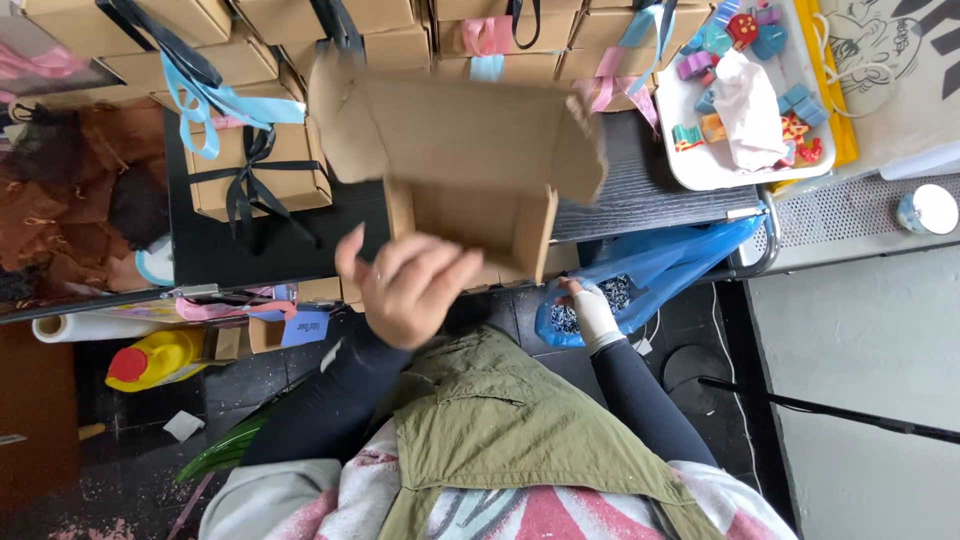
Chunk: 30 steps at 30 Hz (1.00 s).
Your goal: Packing small decorative items and paper filler into gift boxes and tying them with ribbons.
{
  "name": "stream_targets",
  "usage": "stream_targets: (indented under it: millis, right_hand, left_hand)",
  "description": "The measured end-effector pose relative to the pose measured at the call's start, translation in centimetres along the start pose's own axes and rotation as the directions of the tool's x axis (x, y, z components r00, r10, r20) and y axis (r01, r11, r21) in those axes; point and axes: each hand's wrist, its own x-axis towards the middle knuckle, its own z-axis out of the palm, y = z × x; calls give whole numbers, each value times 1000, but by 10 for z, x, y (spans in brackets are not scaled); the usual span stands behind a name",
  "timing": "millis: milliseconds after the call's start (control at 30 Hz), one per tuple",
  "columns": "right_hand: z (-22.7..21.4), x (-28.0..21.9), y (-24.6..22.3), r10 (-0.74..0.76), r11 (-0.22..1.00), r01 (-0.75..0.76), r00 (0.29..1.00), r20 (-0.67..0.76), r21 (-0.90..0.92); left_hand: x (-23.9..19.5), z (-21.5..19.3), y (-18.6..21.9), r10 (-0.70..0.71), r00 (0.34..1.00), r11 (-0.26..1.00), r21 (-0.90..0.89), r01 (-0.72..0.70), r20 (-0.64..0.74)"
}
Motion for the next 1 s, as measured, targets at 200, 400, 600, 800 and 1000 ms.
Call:
stream_targets:
  millis: [200, 400, 600, 800, 1000]
  right_hand:
    - [7, -2, -4, 31, 998, -31, 1000, 1, 46]
    - [9, -13, -27, -23, 987, 27, 999, 29, -158]
    - [21, -33, -63, -17, 972, 25, 999, 36, -232]
    - [40, -53, -97, 42, 997, -30, 985, 165, -70]
    - [41, -68, -117, -57, 983, 115, 933, 355, -145]
  left_hand:
    - [19, 27, -18, -141, 978, 987, 104, 126, 156]
    - [11, 37, -20, -171, 968, 980, 137, 147, 186]
    - [-45, 49, 0, 188, 982, 946, -268, -181, 0]
    - [-76, 110, 54, 25, 890, 836, -497, 231, 456]
    - [-130, 174, 57, -133, 592, 663, -373, 650, 795]
